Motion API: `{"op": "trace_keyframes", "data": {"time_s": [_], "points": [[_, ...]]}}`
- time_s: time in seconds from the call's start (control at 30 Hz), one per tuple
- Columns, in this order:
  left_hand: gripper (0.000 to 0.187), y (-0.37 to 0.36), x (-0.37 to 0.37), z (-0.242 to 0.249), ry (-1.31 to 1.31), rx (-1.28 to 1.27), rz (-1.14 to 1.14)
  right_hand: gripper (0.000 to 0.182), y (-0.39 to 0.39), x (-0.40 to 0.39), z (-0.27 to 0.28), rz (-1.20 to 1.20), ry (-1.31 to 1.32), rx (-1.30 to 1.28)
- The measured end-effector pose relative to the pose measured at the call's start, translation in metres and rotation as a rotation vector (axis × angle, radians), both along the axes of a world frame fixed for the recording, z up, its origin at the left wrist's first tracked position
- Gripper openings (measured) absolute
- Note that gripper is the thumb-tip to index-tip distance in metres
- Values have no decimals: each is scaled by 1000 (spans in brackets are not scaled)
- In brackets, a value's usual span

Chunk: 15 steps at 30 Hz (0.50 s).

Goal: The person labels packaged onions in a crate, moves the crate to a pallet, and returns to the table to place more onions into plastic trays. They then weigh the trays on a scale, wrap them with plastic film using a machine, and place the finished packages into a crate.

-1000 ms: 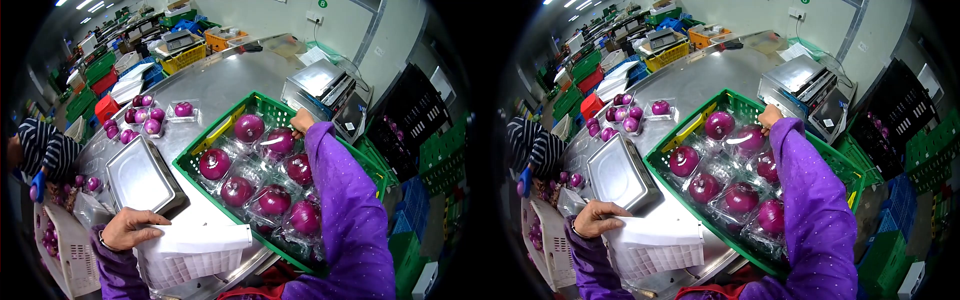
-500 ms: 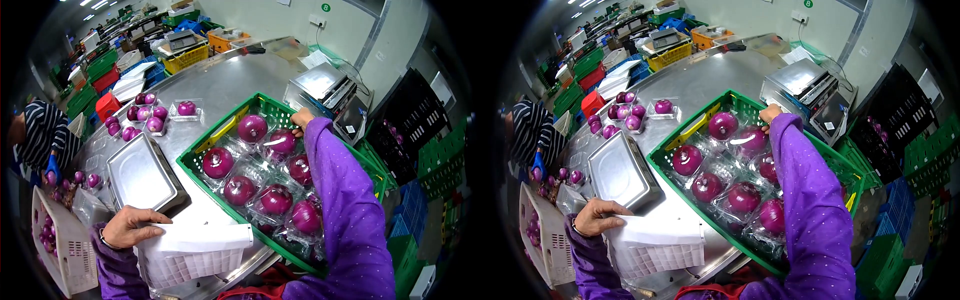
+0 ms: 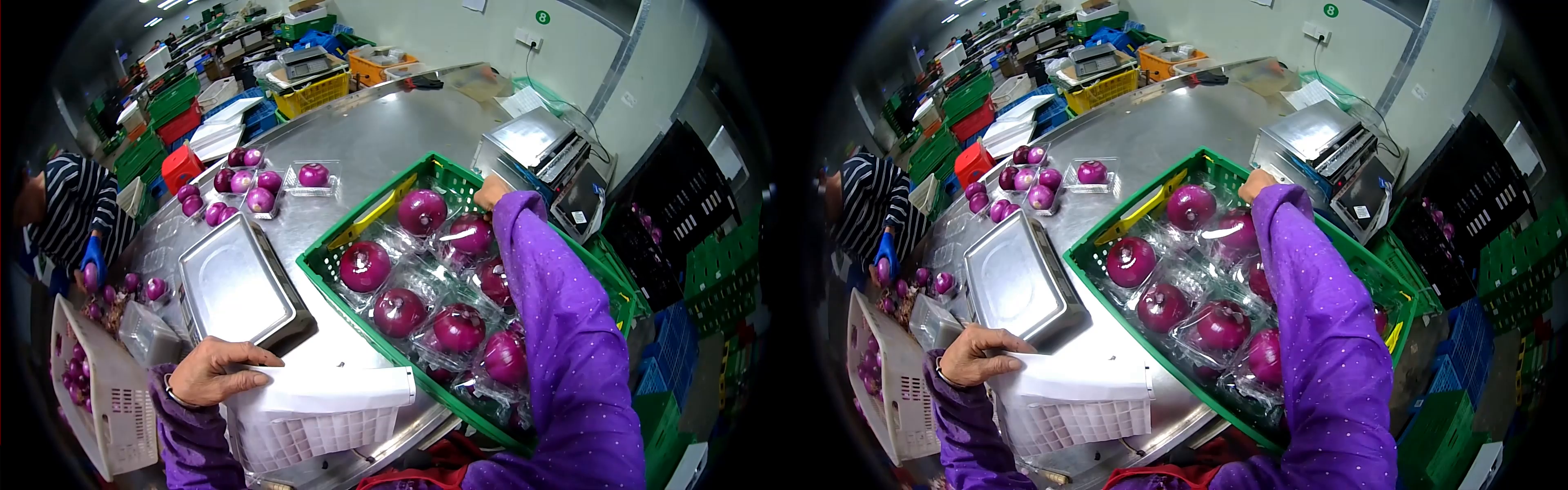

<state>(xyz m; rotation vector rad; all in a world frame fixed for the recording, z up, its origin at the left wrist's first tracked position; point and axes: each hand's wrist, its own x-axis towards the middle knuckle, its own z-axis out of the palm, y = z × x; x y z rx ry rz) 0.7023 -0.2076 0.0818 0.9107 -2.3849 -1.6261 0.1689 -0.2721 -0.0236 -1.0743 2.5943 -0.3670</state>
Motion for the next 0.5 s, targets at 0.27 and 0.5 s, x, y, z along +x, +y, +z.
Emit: {"op": "trace_keyframes", "data": {"time_s": [0.27, 0.5], "points": [[24, -2, 2, -2, 6, 8, 4, 33, -1, 2, 2, 38, 27, 26], [25, -3, 3, -5, 30, 5, -7, 31, 1, 17, 1, 151, 244, 48]]}}
